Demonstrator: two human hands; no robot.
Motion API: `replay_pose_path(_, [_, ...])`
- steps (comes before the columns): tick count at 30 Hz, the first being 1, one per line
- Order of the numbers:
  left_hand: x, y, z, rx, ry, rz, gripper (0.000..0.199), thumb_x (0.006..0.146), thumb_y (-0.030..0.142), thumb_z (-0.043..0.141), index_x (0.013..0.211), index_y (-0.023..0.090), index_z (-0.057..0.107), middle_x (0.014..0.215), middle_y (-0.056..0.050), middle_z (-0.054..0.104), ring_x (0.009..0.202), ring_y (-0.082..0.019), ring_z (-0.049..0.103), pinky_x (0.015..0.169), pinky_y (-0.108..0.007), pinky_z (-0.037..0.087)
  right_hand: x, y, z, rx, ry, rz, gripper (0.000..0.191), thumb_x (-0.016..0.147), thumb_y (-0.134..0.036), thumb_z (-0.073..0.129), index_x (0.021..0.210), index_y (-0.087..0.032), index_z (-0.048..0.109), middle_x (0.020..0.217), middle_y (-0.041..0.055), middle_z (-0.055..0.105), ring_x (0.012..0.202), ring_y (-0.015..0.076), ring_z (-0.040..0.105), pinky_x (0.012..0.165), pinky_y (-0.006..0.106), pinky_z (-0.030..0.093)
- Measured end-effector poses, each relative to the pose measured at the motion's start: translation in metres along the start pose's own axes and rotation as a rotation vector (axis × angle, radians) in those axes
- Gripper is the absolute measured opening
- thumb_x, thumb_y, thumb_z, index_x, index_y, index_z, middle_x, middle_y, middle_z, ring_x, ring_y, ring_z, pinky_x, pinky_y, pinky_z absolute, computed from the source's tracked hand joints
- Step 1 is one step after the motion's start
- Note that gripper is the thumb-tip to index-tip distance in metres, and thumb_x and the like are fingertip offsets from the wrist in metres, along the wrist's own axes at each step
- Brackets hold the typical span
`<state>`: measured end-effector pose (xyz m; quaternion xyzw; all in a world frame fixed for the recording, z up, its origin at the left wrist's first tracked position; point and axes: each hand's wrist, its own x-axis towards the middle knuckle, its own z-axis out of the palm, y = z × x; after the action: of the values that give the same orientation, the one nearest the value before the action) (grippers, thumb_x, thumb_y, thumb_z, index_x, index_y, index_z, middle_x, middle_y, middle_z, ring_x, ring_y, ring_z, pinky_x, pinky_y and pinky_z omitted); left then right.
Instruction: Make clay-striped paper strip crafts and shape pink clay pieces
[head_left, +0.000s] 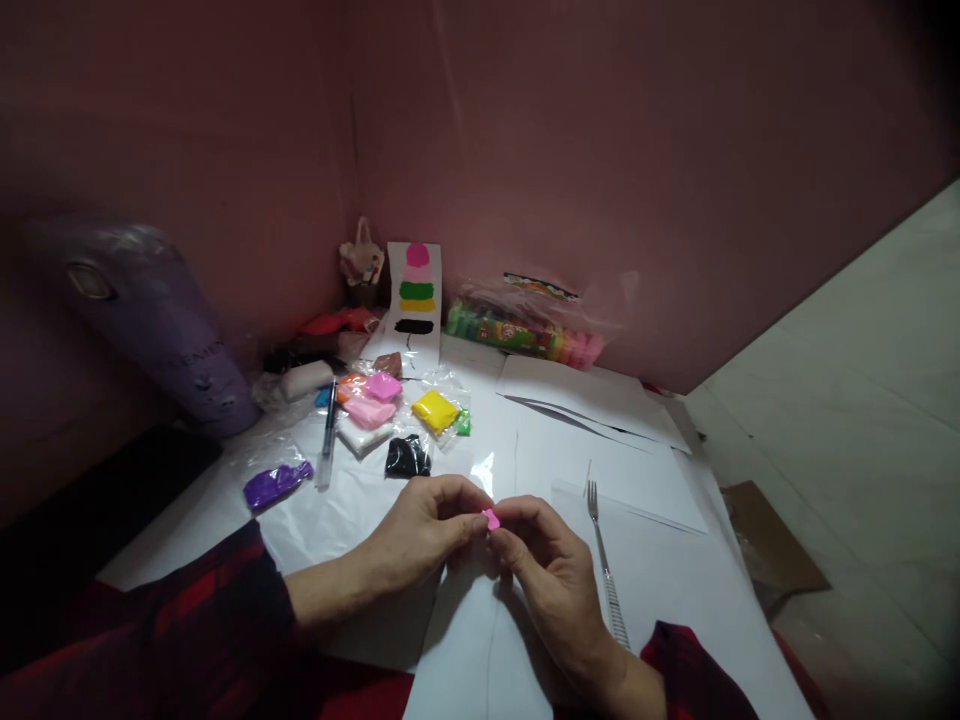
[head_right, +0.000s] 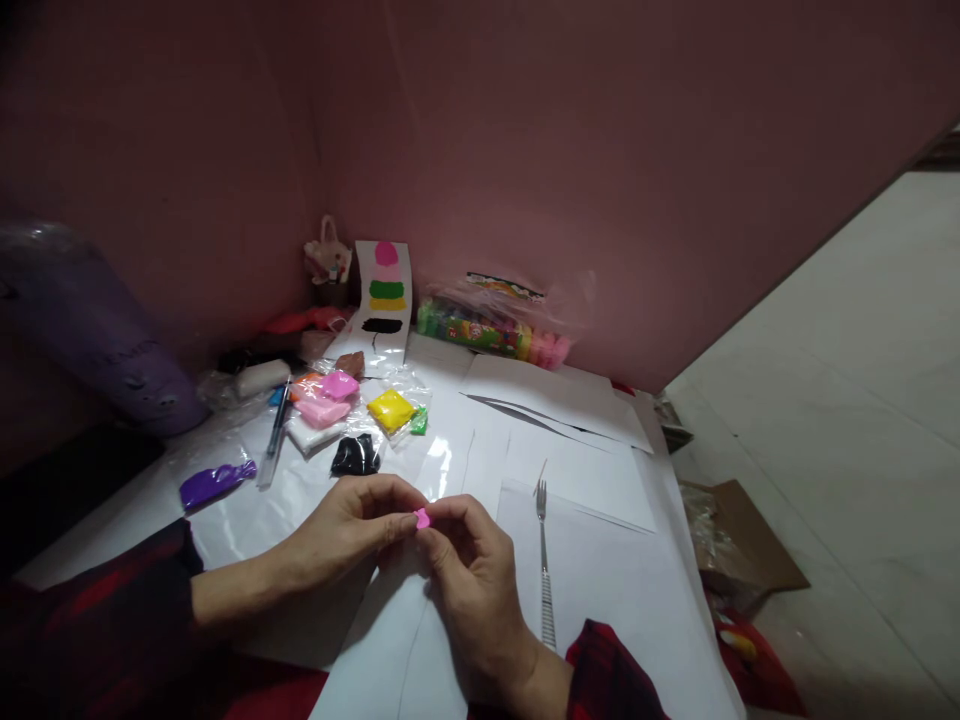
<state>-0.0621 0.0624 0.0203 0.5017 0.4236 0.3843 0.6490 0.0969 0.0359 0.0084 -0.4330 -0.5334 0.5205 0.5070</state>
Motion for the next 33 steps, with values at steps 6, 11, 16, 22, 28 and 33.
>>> replay_pose_path(6, [0.000,-0.002,0.000,-0.016,-0.026,0.020,0.021,0.075,0.030,0.069,0.083,0.012,0.064,0.060,0.001,0.058,0.048,-0.008,0.051,0.046,-0.021,0.039,-0.002,0.005,0.001,-0.005,0.002,0.031,0.012,0.084,-0.029,0.068,0.087,-0.019,0.064,0.070,-0.0009,0.061,0.058,0.0115,0.052,0.052,0.023,0.042])
replay_pose_path(11, [-0.001,-0.003,0.000,-0.029,-0.045,0.000,0.023,0.074,0.031,0.070,0.086,0.012,0.066,0.064,-0.001,0.063,0.049,-0.009,0.053,0.045,-0.020,0.040,-0.004,0.008,-0.001,-0.049,0.005,0.021,0.013,0.086,-0.032,0.065,0.088,-0.019,0.063,0.067,-0.0008,0.060,0.057,0.0113,0.052,0.050,0.023,0.041])
replay_pose_path(16, [-0.002,-0.001,0.001,0.026,-0.039,0.017,0.018,0.077,0.031,0.068,0.080,0.013,0.064,0.061,0.000,0.063,0.047,-0.008,0.051,0.044,-0.019,0.038,-0.004,0.010,-0.001,-0.061,0.019,0.030,0.015,0.087,-0.032,0.064,0.087,-0.018,0.062,0.065,-0.0014,0.059,0.056,0.0109,0.052,0.051,0.023,0.042])
replay_pose_path(22, [0.006,-0.001,0.007,0.027,0.097,0.016,0.024,0.070,0.031,0.073,0.070,0.013,0.058,0.053,0.003,0.055,0.041,-0.006,0.046,0.039,-0.017,0.034,0.002,0.011,0.001,-0.041,0.075,0.016,0.018,0.084,-0.034,0.066,0.083,-0.018,0.058,0.065,-0.0031,0.056,0.053,0.0096,0.051,0.047,0.021,0.043])
replay_pose_path(28, [0.016,0.005,0.013,-0.064,0.234,0.056,0.024,0.068,0.033,0.074,0.071,0.013,0.061,0.054,0.003,0.056,0.042,-0.008,0.047,0.041,-0.019,0.038,0.011,0.009,-0.001,0.040,0.226,0.084,0.024,0.081,-0.039,0.069,0.080,-0.019,0.056,0.055,-0.0060,0.055,0.041,0.0073,0.046,0.037,0.018,0.036])
replay_pose_path(33, [0.024,-0.002,0.021,0.005,0.140,0.083,0.020,0.073,0.031,0.071,0.075,0.012,0.065,0.056,0.001,0.059,0.046,-0.008,0.050,0.045,-0.020,0.039,0.016,0.012,-0.006,0.087,0.258,0.046,0.024,0.083,-0.040,0.067,0.082,-0.019,0.057,0.058,-0.0057,0.056,0.039,0.0059,0.043,0.035,0.016,0.032])
